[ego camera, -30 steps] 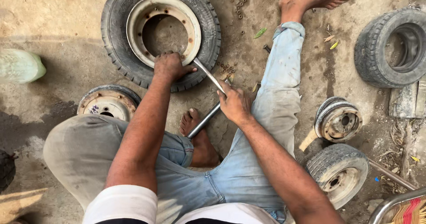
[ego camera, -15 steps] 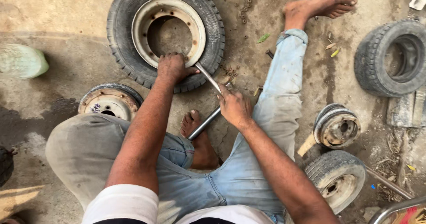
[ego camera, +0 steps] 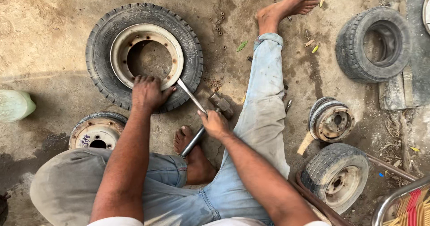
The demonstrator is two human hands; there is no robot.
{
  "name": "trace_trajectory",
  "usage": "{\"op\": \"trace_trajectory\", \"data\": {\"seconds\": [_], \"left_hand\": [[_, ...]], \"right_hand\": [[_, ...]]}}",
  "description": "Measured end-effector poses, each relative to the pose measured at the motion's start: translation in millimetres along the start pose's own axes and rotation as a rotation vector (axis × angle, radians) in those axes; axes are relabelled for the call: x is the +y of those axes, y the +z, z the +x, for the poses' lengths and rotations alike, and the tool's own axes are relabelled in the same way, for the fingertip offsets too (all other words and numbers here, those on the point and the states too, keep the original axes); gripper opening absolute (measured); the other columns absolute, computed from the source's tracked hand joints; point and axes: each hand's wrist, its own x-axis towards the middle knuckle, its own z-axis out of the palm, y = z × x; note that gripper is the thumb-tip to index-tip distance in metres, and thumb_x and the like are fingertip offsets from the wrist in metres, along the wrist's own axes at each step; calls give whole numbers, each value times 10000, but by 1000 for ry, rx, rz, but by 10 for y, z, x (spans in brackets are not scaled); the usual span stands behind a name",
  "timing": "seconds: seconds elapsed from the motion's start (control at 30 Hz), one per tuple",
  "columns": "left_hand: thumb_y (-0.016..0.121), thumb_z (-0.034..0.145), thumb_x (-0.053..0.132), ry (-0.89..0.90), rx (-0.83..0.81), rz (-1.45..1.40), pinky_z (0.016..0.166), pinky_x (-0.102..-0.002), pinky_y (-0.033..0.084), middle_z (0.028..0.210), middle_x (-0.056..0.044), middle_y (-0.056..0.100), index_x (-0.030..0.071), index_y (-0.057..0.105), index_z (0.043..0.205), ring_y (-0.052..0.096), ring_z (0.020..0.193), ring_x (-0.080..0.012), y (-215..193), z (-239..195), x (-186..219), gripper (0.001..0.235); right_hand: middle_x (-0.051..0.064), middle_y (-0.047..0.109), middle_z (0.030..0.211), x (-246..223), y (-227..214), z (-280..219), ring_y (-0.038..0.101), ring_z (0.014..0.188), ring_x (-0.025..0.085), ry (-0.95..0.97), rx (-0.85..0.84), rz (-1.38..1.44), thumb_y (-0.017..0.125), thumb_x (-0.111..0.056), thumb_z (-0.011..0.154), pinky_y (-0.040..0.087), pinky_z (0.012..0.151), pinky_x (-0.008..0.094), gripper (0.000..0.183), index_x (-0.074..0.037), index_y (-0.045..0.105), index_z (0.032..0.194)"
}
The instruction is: The person sits on the ground and uses a hammer and metal bar to pry a tire off a rim. They then flip the tire and inspect the tread and inner surface.
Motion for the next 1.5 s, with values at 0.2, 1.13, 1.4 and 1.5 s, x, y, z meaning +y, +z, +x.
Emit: {"op": "trace_trajectory", "data": {"seconds": [0.2,1.13,1.4,1.5], "left_hand": [[369,985,753,-54,-128,65,1146,-480,386,1254,-192,684,34,699,1190,604,1252,-345,-254,-18,51,818],[719,782,777,-152,-250,-167,1101,-529,390,1360,-193,634,53,681,1276,512,1345,-390,165,415,135,877],[678,795,776,-160,-237,-194,1160,-505,377,1352,-163,660,102,681,1294,542,1357,-324,90,274,92,838],[684,776,752,-137,-227,-179,1134,-513,365,1337,-150,650,127,673,1292,524,1343,-331,163,291,101,811]], "right_hand": [[203,715,764,424,345,290,704,717,402,-289,253,-167,547,-492,1035,575,704,538,466,-63,710,959],[140,748,900,-1028,-758,-75,741,840,278,-459,324,-557,654,-108,930,597,739,435,125,-110,758,1002],[145,752,932,-362,-494,-569,727,763,281,-342,175,-159,577,-86,961,598,653,440,321,-92,628,1278],[124,742,855,-737,-365,-309,716,695,218,-441,219,-492,577,-43,933,596,610,389,437,-51,596,1370]]}}
